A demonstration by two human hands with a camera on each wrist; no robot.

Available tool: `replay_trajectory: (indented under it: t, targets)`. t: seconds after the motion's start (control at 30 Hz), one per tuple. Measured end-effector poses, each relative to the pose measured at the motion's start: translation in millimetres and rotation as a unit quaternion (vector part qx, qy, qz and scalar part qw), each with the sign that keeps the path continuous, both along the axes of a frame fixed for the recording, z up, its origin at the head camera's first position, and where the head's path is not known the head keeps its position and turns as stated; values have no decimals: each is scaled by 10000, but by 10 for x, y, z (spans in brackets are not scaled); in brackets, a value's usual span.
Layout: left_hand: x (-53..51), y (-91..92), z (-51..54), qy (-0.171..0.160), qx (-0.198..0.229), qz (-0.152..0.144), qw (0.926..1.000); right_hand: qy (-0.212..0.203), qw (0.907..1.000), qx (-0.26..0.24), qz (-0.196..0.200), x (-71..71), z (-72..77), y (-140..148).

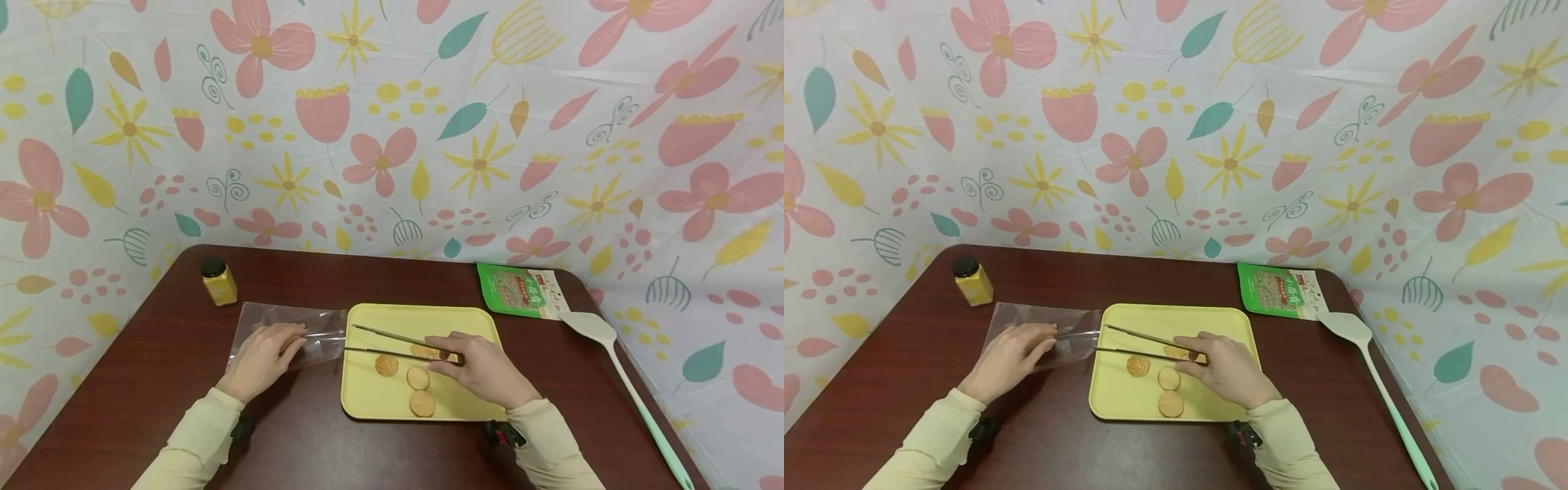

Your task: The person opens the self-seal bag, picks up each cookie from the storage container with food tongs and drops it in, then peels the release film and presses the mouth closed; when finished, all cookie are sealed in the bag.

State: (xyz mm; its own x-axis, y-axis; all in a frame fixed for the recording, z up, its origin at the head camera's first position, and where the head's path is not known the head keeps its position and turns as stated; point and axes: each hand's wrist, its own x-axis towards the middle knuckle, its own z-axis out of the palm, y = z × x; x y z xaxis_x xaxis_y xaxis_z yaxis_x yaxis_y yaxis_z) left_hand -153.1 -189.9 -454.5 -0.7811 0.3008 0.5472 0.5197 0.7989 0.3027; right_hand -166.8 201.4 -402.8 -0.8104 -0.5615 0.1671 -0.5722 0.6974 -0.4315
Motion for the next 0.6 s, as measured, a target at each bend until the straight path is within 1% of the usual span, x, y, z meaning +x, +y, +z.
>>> replay_trajectory:
  t: [0.13,0.27,0.37,0.47,0.6]
  targets:
    - [-3,-8,-4,95,1,-47,9999,79,9998,-60,-151,18,16,72]
    - [-7,-7,-3,146,12,-76,9999,-1,9992,-91,-381,58,54,131]
    - [-3,-8,1,93,19,-62,9999,-144,9987,-29,-485,98,76,164]
    - [2,-9,5,15,22,-35,10000,-225,9985,25,-497,138,87,196]
    - [6,-4,7,-29,24,-29,10000,-191,9984,-3,-523,177,97,253]
